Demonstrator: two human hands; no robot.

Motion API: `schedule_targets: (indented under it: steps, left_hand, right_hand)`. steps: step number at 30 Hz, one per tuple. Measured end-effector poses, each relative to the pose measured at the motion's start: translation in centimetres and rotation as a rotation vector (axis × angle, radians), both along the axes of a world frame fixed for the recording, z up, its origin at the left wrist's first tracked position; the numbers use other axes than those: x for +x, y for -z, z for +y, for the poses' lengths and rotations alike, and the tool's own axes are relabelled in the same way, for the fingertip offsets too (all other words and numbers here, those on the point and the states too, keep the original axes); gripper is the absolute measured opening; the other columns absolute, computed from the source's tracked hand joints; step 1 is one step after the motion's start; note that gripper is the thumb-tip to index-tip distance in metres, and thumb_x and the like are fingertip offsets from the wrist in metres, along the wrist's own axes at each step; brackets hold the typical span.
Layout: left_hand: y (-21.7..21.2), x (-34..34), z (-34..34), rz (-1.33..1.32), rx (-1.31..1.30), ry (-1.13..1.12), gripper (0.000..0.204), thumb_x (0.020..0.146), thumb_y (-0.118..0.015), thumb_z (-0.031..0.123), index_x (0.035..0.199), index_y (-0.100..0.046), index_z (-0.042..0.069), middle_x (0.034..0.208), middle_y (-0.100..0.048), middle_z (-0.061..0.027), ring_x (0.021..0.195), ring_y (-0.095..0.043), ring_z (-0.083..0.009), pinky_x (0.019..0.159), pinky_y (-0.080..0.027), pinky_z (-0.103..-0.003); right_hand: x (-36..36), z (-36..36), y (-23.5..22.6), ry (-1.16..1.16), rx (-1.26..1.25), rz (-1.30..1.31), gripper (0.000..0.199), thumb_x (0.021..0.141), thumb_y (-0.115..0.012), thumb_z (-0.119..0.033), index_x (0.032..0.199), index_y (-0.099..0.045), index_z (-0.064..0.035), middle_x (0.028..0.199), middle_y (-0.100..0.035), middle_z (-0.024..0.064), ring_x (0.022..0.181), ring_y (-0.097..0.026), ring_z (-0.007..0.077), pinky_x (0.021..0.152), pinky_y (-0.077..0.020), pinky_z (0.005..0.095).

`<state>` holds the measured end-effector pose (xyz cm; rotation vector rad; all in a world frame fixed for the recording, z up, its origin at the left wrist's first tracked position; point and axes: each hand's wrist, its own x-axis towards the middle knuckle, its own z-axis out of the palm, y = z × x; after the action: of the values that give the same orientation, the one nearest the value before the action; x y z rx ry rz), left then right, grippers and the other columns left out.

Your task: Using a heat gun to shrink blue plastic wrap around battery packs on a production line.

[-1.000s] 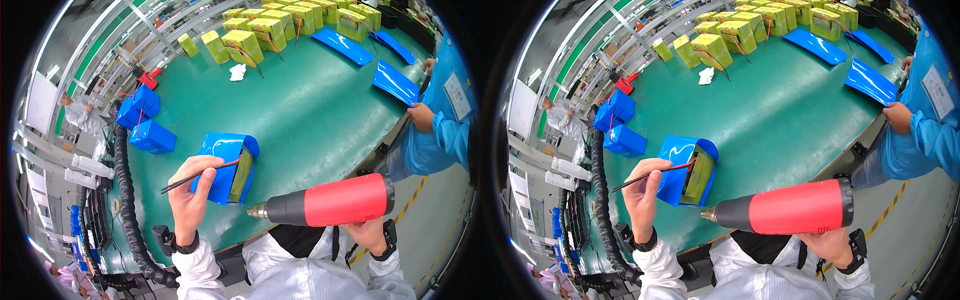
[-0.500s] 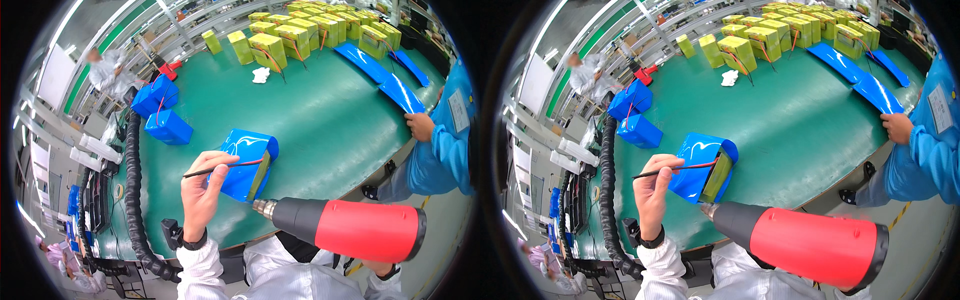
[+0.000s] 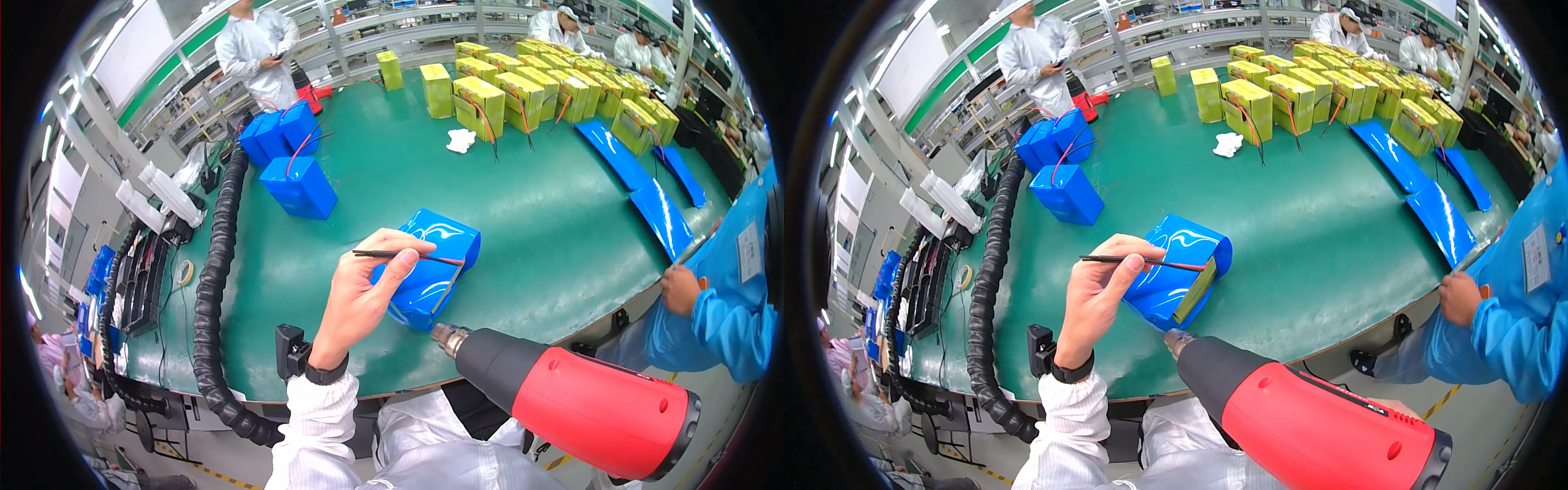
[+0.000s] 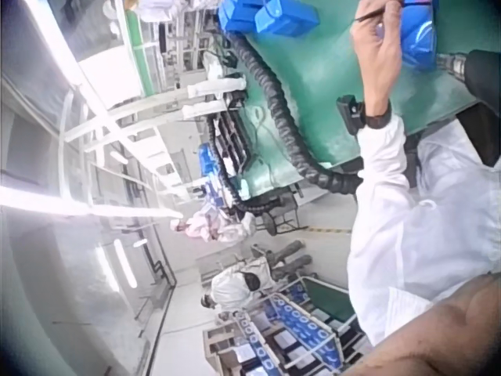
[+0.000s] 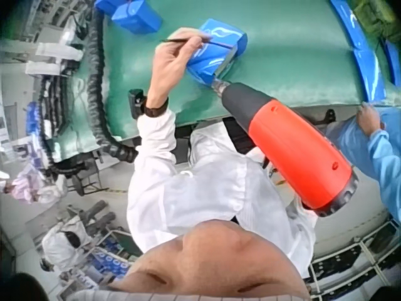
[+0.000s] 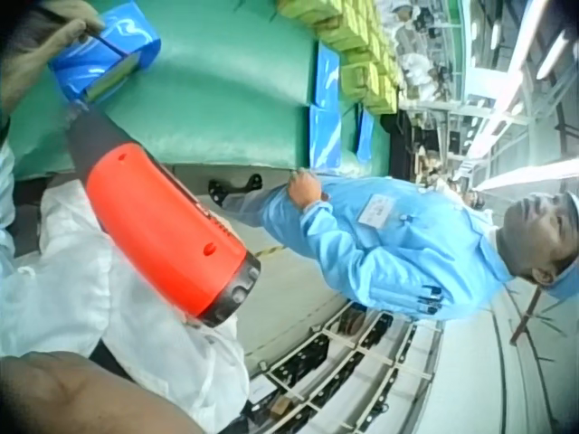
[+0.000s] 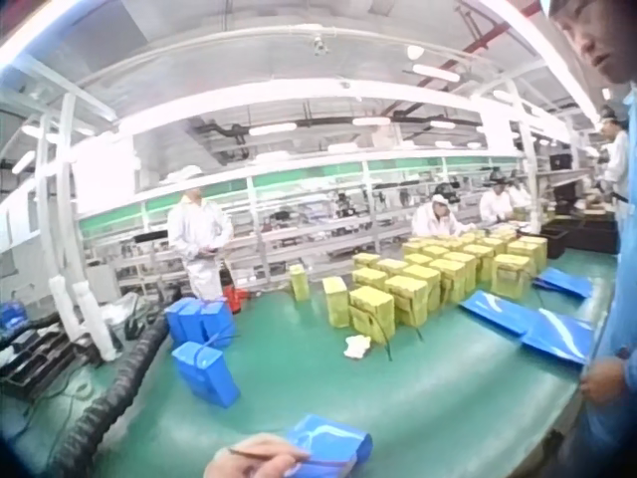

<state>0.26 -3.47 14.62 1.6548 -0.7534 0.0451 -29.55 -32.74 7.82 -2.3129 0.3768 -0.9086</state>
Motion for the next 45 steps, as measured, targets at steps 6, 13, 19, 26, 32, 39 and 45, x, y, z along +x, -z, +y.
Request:
schedule_targets:
  steps: [6,13,19,26,32,39,45]
  left_hand:
    - [0.3,-0.7,-0.4,-0.064,0.000,0.025,0.019,0.103,-0.060,0.010,0.110,-0.075,-0.001,0.108,-0.071,-0.0107,0.098,-0.066,-0.0179,0.086,-0.051,-0.031]
    - [0.9,-4.6,-0.7,-0.361,0.195,-0.099,0.018,0.087,-0.075,0.003,0.105,-0.078,0.004,0.102,-0.071,-0.0091,0.094,-0.068,-0.0243,0.082,-0.054,-0.035]
    - [2.5,-6.2,-0.2,-0.465,0.270,-0.047,0.023,0.083,-0.077,0.006,0.107,-0.078,0.007,0.105,-0.071,-0.0067,0.093,-0.066,-0.0247,0.080,-0.054,-0.037]
    - [3.1,-6.0,0.2,-0.445,0.247,-0.082,0.021,0.086,-0.076,0.010,0.107,-0.078,0.007,0.106,-0.072,-0.0076,0.094,-0.067,-0.0251,0.082,-0.054,-0.037]
    - [3.0,-5.7,0.3,-0.451,0.233,-0.087,0.019,0.087,-0.076,0.011,0.106,-0.078,0.006,0.104,-0.073,-0.0085,0.094,-0.067,-0.0255,0.083,-0.054,-0.037]
    - [2.9,-5.9,0.3,-0.431,0.228,-0.095,0.016,0.089,-0.074,0.010,0.104,-0.078,0.005,0.102,-0.074,-0.0091,0.093,-0.068,-0.0262,0.083,-0.053,-0.038]
    - [3.2,-5.9,0.1,-0.447,0.222,-0.099,0.021,0.082,-0.077,0.006,0.103,-0.077,0.006,0.103,-0.073,-0.0083,0.092,-0.069,-0.0260,0.082,-0.053,-0.039]
  right_hand:
    - [1.1,-0.9,-1.2,0.097,0.231,-0.129,0.049,0.085,-0.084,-0.008,0.128,-0.062,0.0016,0.129,-0.065,0.0142,0.116,-0.065,0.0284,0.102,-0.0495,0.0412]
    - [6.8,-4.1,-4.5,0.061,0.004,-0.163,0.044,0.091,-0.079,-0.016,0.126,-0.061,0.0030,0.121,-0.066,0.0146,0.106,-0.066,0.0229,0.093,-0.0511,0.0357]
    - [11.0,-7.4,-6.3,-0.066,0.352,-0.037,0.027,0.092,-0.078,-0.014,0.110,-0.065,0.0025,0.094,-0.069,0.0064,0.077,-0.064,0.0133,0.072,-0.0523,0.0290]
    - [13.9,-8.6,-6.0,-0.211,0.368,-0.011,0.028,0.092,-0.079,-0.015,0.109,-0.065,0.0031,0.091,-0.069,0.0053,0.075,-0.064,0.0116,0.067,-0.0526,0.0271]
    - [14.0,-8.8,-4.9,-0.214,0.395,-0.011,0.027,0.091,-0.079,-0.015,0.107,-0.066,0.0023,0.091,-0.069,0.0049,0.074,-0.064,0.0108,0.065,-0.0533,0.0266]
    - [14.1,-8.6,-4.1,-0.202,0.473,0.001,0.029,0.092,-0.079,-0.018,0.107,-0.066,0.0029,0.089,-0.069,0.0051,0.070,-0.065,0.0116,0.065,-0.0536,0.0273]
    - [14.6,-8.1,-3.5,-0.181,0.431,0.011,0.027,0.092,-0.079,-0.017,0.106,-0.068,0.0027,0.086,-0.070,0.0055,0.069,-0.065,0.0125,0.064,-0.0536,0.0277]
